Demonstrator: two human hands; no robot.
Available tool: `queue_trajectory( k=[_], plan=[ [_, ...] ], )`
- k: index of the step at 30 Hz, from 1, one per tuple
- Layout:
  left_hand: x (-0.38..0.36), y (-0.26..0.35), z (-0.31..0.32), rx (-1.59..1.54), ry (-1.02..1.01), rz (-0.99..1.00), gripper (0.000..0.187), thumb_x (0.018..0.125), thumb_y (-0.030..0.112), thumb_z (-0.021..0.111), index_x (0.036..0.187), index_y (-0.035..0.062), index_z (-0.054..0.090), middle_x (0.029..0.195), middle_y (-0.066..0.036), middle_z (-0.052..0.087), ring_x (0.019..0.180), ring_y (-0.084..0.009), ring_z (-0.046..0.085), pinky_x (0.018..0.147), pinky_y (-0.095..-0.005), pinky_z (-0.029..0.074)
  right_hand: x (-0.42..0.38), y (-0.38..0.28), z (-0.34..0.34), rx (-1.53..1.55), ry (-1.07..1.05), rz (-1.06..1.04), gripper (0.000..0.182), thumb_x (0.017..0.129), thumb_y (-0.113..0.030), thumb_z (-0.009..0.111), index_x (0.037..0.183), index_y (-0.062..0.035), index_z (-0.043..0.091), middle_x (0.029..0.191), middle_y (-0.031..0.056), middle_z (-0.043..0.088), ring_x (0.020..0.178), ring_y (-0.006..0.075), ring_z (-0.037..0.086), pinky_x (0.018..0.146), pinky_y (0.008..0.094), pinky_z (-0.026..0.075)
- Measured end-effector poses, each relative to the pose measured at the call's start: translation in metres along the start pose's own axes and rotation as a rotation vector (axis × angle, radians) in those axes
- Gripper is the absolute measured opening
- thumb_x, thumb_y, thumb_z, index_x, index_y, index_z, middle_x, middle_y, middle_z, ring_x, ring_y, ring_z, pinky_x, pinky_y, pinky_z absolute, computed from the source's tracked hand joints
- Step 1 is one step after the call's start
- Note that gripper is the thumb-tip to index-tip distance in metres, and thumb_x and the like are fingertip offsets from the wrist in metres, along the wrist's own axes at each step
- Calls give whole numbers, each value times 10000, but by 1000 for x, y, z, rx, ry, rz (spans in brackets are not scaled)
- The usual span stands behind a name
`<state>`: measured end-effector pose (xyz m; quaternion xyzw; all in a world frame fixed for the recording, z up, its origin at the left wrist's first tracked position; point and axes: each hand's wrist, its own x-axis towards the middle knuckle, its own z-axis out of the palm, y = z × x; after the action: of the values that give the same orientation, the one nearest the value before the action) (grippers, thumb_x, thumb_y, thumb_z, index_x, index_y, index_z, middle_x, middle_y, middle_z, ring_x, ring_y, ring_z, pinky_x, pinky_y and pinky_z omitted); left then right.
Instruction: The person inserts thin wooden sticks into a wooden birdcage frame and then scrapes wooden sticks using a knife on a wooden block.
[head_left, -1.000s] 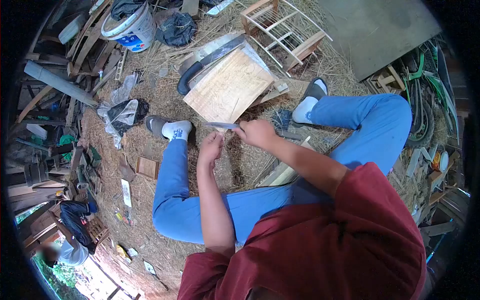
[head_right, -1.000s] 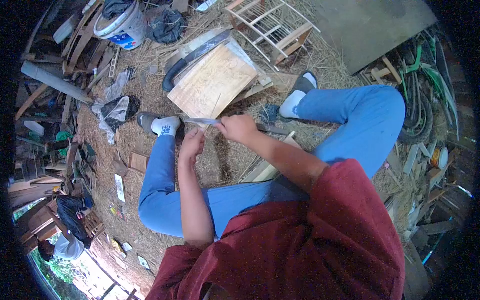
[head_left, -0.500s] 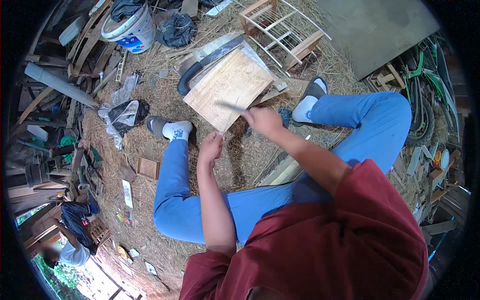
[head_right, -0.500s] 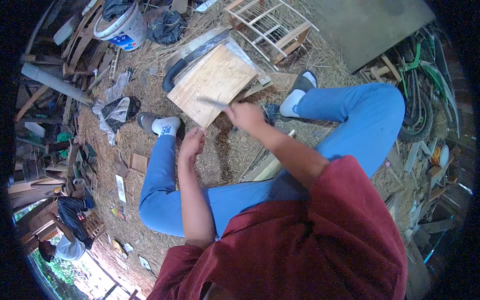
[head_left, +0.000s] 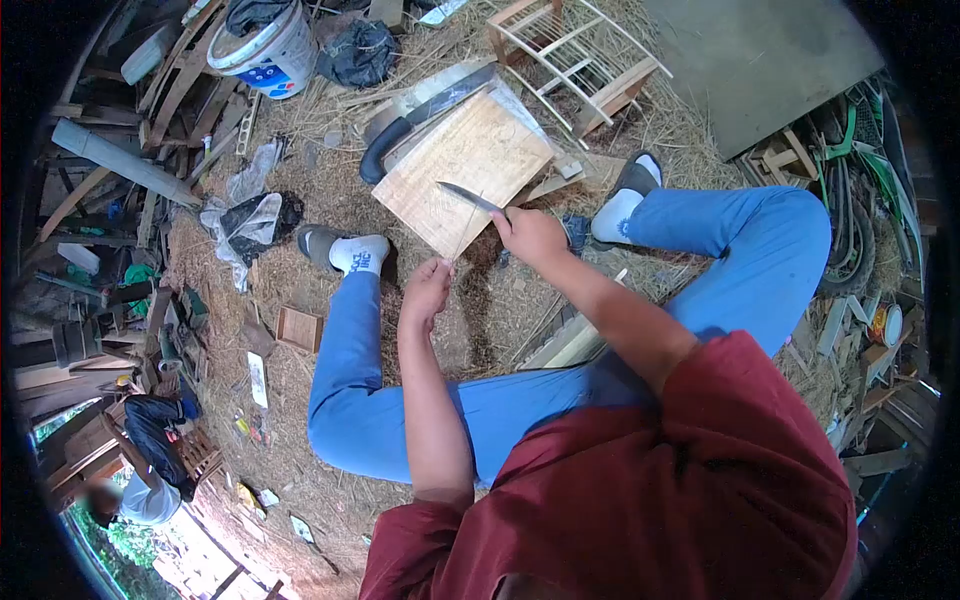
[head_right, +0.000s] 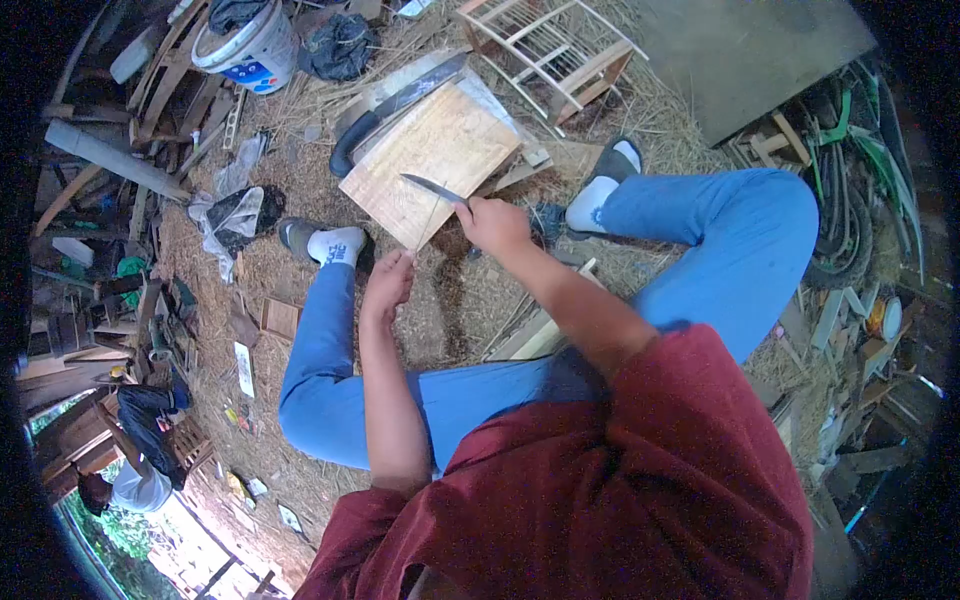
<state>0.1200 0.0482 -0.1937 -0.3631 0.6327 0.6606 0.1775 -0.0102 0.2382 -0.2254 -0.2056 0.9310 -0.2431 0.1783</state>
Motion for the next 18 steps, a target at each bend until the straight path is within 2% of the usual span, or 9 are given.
queue_trajectory(
  k=[2,3,5,6,9,13,14,15,18],
  plan=[
    [4,1,0,22,5,14,249,1060,317,545,889,138,567,618,96,392,442,-23,291,396,-226,192,-14,-16,-16,-24,-138,-40,524,1018,-533,467,865,-108,732,746,177,716,720,385,721,647,518,576],
    [6,3,1,18,0,19,249,1060,317,545,889,138,567,618,96,392,442,-23,291,396,-226,192,-15,-17,-17,-32,-133,-39,524,1018,-533,467,865,-108,732,746,177,716,720,385,721,647,518,576],
    [4,1,0,-48,-15,3,234,1054,304,556,886,142,566,618,96,392,445,-20,293,397,-222,192,-18,-15,-15,-125,-102,-206,513,1012,-533,480,879,-109,736,771,179,722,727,388,721,652,521,576],
    [2,3,2,-51,-6,-4,227,1052,299,558,886,145,566,613,98,388,444,-19,291,397,-221,191,-8,-11,-9,-17,-41,-65,521,1002,-545,491,877,-100,732,788,182,724,732,396,720,659,523,575],
    [7,-3,-2,-10,-21,16,232,1053,309,558,887,147,566,617,99,389,447,-17,291,397,-220,190,-2,-11,1,17,-6,0,529,996,-556,496,875,-97,729,802,186,725,733,402,718,662,528,574],
    [9,-4,-3,-29,-45,22,246,1057,325,556,890,145,567,617,98,393,452,-20,297,394,-227,194,-17,-11,-8,-88,-63,-221,556,997,-562,506,829,-74,712,755,205,702,690,430,692,634,546,550],
    [10,-5,-4,-26,-41,21,246,1057,325,556,890,145,567,617,98,393,452,-20,297,394,-227,194,-5,-6,-5,-7,-24,-37,559,996,-568,503,825,-75,703,743,201,702,688,427,695,634,543,554],
    [8,-3,-2,-15,-28,14,247,1058,325,554,891,143,566,619,98,396,450,-22,297,394,-227,197,2,-2,-7,9,56,-47,551,1002,-559,500,832,-74,699,732,197,701,688,420,698,633,536,558],
    [9,-7,-5,-21,-39,13,251,1058,329,554,895,140,566,626,96,405,445,-24,299,394,-224,203,-9,-5,-3,33,93,-21,536,1012,-538,492,854,-72,704,731,194,703,687,413,699,629,528,561]
  ],
)
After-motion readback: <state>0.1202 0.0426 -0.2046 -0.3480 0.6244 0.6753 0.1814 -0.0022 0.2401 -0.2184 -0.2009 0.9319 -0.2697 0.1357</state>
